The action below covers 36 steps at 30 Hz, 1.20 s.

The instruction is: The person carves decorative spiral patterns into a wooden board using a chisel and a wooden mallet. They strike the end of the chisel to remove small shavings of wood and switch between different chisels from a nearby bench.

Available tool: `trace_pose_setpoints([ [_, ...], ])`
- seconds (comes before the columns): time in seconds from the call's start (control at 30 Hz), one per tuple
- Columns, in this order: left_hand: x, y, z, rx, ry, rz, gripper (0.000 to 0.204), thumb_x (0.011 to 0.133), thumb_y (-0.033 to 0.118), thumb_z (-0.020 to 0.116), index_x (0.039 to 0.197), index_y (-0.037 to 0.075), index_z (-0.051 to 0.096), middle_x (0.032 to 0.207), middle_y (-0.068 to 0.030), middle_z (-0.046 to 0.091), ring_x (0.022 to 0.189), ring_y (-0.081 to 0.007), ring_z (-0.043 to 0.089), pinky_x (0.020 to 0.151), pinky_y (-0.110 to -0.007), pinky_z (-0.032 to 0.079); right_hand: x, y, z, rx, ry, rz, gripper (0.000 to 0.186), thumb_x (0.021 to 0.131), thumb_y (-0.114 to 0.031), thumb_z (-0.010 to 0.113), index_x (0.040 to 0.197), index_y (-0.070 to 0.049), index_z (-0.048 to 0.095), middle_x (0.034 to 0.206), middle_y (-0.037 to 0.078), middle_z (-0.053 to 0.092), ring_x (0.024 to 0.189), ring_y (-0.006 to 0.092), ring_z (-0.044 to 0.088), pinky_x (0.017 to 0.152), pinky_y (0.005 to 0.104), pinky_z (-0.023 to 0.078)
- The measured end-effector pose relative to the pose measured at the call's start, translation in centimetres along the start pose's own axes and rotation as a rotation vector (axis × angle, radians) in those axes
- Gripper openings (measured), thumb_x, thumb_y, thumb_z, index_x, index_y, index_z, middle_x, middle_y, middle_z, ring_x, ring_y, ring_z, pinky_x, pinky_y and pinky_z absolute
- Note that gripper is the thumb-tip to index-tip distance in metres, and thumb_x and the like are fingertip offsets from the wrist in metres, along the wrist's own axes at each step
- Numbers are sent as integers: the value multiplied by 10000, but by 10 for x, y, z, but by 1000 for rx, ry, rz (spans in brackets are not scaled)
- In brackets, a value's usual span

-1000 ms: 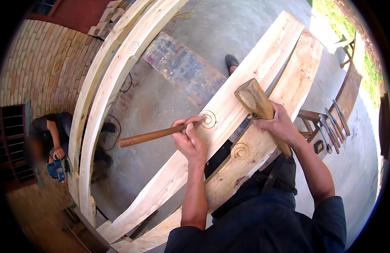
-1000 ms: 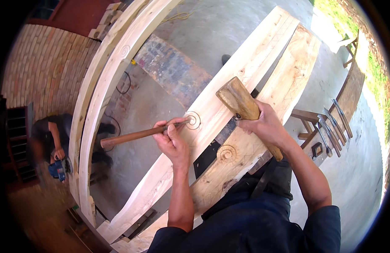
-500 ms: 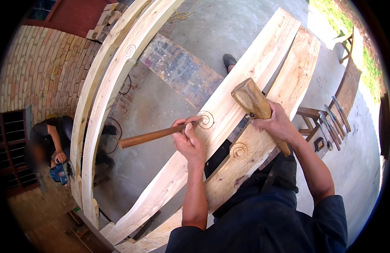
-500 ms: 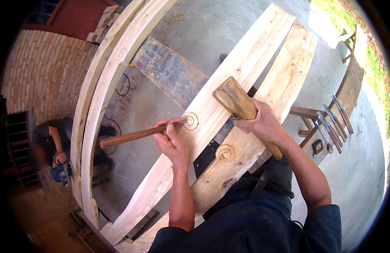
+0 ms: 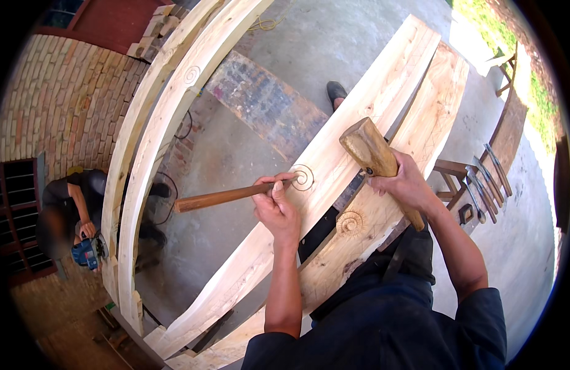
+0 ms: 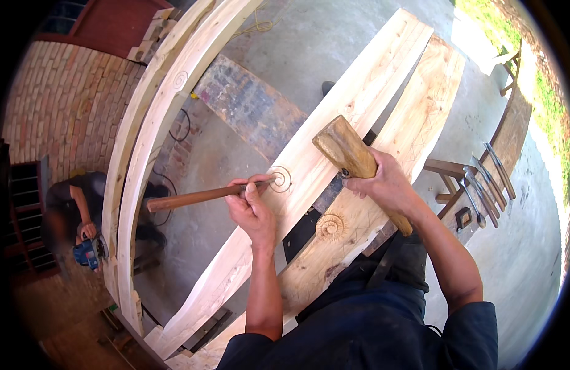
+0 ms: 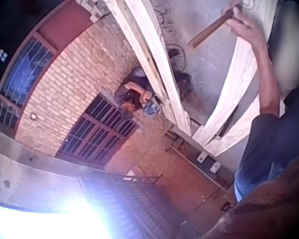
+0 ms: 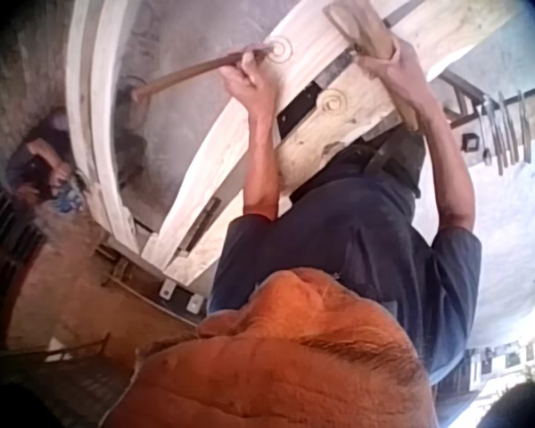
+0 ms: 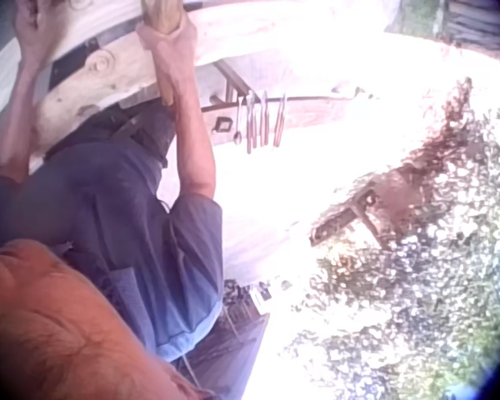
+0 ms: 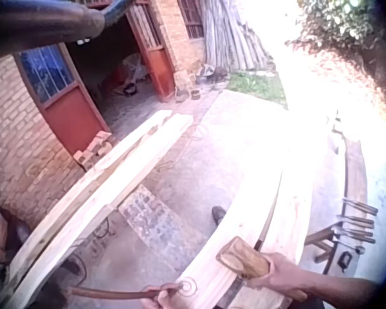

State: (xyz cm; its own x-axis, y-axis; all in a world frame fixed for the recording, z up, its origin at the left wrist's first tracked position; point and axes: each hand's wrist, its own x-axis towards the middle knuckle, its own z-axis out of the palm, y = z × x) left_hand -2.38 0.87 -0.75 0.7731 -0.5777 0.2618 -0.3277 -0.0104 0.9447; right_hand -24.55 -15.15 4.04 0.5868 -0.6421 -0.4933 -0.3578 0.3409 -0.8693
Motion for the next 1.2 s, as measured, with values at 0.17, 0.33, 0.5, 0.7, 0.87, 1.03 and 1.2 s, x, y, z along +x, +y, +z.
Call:
trace_pose_setpoints([
  [0.17, 2, 18, 0, 299, -153, 57, 80, 1145, 63, 540, 1168, -13, 526, 989, -116, 795, 894, -173, 758, 884, -335, 628, -3, -25, 7, -410, 106, -343, 568, 843, -81, 847, 1365, 31, 655, 1002, 121, 761, 907, 202, 731, 887, 349, 586],
  [0.33, 11, 32, -2, 380, -164, 23, 63, 1130, 49, 563, 1161, -5, 562, 935, -122, 789, 832, -201, 770, 805, -339, 614, -15, -172, 34, -408, 279, -844, 668, 813, -128, 885, 1424, -2, 647, 1093, 182, 787, 1048, 239, 770, 963, 351, 578],
  [0.5, 12, 27, 6, 384, -136, 167, 87, 1103, 60, 592, 1186, 39, 580, 940, -102, 784, 756, -353, 771, 656, -395, 592, -2, -207, 62, -471, 365, -1269, 602, 804, -121, 852, 1380, -69, 687, 1107, 162, 780, 1012, 272, 779, 876, 363, 613],
  [0.7, 12, 25, 2, 400, -168, 153, 103, 1093, 41, 589, 1196, 32, 582, 947, -117, 787, 787, -375, 775, 650, -414, 592, 6, -223, 61, -714, 417, -1515, 302, 843, -100, 707, 1139, -136, 754, 892, 85, 731, 866, 308, 759, 770, 448, 606],
  [0.87, 10, 31, 4, 445, -175, 114, 109, 1087, 27, 585, 1195, 32, 594, 969, -120, 793, 804, -374, 779, 658, -416, 597, 13, -189, 78, -1039, 451, -1373, 309, 886, -127, 667, 1187, -184, 710, 928, 45, 692, 890, 271, 730, 754, 426, 551],
  [1.03, 2, 14, -5, 323, -110, 115, 87, 1115, 54, 570, 1187, 6, 577, 982, -123, 798, 858, -277, 797, 758, -375, 627, 7, -175, 50, -954, 455, -1154, 463, 835, -60, 701, 1288, -153, 680, 959, 67, 697, 919, 304, 725, 742, 446, 557],
  [1.2, 4, 19, -15, -151, 186, -103, 151, 1165, 125, 526, 1207, -19, 513, 1064, -182, 756, 996, -243, 761, 932, -380, 635, 23, -74, -6, -1074, 386, -626, 662, 802, -18, 751, 1441, -132, 619, 1014, 100, 702, 893, 319, 737, 769, 436, 593],
])
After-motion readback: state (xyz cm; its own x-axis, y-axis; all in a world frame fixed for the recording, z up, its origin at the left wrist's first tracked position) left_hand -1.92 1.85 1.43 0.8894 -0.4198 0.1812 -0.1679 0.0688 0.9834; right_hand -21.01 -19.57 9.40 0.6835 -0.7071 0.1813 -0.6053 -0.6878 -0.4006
